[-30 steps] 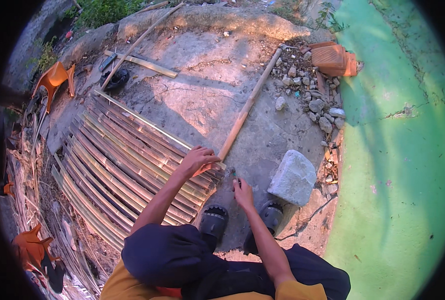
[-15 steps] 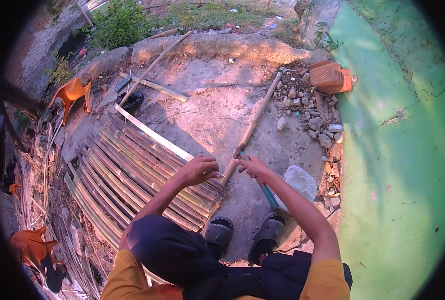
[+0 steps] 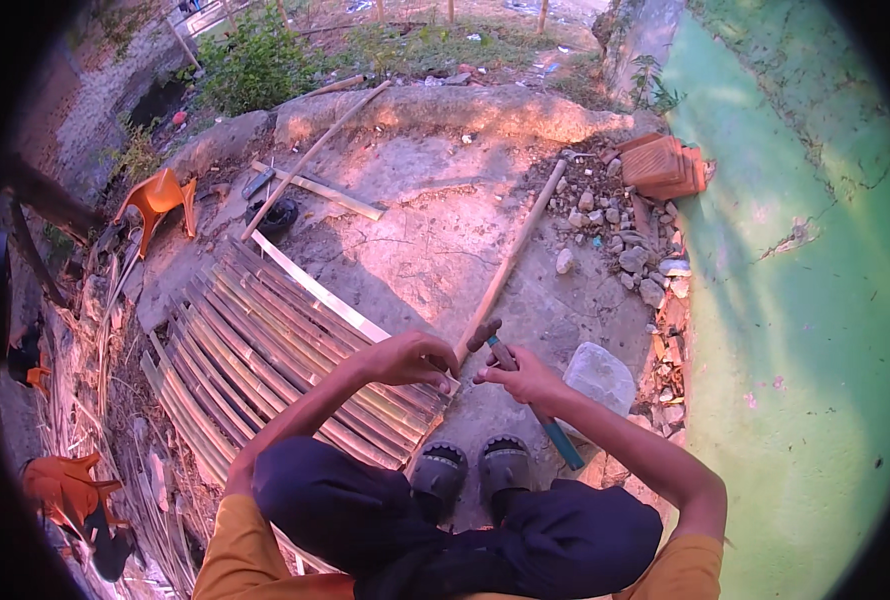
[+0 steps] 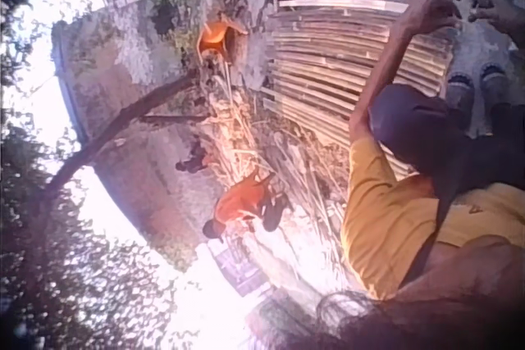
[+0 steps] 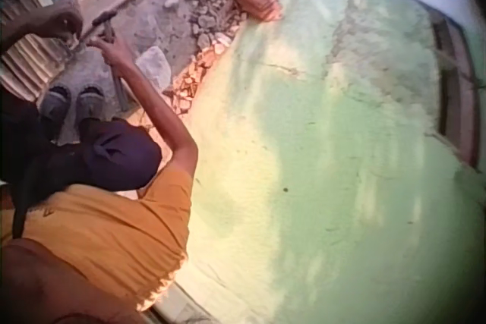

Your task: The person assembles a bamboo mat by hammering thin bamboo slats onto a wooden support frame.

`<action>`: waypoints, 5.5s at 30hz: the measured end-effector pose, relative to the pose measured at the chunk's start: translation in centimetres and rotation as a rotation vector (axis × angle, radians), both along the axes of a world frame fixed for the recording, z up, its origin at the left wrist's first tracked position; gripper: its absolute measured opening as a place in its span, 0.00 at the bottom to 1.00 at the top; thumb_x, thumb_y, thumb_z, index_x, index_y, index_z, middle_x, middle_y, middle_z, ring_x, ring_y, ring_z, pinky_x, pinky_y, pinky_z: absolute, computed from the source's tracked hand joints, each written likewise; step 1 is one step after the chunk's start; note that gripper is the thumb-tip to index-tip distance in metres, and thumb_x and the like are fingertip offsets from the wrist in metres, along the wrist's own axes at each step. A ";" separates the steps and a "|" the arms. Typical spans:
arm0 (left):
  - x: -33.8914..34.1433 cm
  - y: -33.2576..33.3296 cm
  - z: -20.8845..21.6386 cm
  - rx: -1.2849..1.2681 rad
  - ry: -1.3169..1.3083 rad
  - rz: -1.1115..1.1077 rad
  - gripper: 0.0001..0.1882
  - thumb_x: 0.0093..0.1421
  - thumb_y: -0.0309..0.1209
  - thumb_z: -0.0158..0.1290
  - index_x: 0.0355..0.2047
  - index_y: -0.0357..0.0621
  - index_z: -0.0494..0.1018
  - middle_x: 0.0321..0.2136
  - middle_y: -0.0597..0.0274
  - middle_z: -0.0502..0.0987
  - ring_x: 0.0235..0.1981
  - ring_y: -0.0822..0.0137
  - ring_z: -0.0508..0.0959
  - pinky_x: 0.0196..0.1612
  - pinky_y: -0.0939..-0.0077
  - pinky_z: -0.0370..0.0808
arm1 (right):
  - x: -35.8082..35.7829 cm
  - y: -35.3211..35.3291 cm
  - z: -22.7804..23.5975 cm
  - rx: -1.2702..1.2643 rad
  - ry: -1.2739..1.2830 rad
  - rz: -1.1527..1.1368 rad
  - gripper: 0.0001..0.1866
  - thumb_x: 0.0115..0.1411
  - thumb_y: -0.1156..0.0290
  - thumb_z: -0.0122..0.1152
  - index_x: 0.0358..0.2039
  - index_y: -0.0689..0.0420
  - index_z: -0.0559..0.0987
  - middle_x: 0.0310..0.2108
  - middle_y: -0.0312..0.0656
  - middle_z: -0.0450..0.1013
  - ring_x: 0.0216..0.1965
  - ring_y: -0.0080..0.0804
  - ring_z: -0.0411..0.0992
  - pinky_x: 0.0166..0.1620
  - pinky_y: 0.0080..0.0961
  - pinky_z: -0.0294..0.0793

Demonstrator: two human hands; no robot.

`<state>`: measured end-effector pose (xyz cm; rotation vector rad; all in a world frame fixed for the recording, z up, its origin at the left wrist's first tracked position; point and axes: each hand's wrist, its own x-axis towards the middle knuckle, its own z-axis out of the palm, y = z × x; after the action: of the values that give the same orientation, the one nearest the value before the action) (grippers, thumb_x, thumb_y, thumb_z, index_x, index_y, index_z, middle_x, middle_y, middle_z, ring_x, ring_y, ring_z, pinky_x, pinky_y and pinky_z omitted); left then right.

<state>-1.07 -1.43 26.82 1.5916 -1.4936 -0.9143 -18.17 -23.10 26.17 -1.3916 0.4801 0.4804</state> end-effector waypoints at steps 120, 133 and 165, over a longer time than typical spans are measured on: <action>4.6 2.5 -24.5 0.345 -0.333 0.253 0.09 0.59 0.38 0.63 0.34 0.49 0.82 0.37 0.62 0.79 0.48 0.61 0.78 0.53 0.59 0.64 | 0.7 10.6 -25.2 -0.584 -0.147 -0.655 0.18 0.52 0.79 0.73 0.39 0.60 0.71 0.36 0.43 0.83 0.37 0.31 0.82 0.41 0.28 0.77; 1.7 1.4 -26.5 0.333 -0.311 0.294 0.10 0.59 0.36 0.61 0.37 0.46 0.80 0.37 0.59 0.81 0.45 0.54 0.79 0.52 0.59 0.69 | 2.4 10.3 -23.8 -0.644 0.007 -0.621 0.20 0.51 0.74 0.76 0.39 0.60 0.73 0.33 0.42 0.84 0.34 0.31 0.82 0.38 0.29 0.76; 3.7 0.7 -26.8 0.434 -0.064 0.315 0.09 0.56 0.31 0.67 0.33 0.40 0.82 0.30 0.52 0.83 0.35 0.57 0.82 0.41 0.62 0.76 | -5.3 14.9 -20.9 0.532 0.315 -0.640 0.21 0.78 0.52 0.38 0.53 0.54 0.74 0.22 0.26 0.56 0.16 0.12 0.50 0.17 0.14 0.50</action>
<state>2.66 -0.75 0.06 2.1133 -1.0832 -1.0556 -23.46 -8.20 5.31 -0.5985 0.9368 0.2663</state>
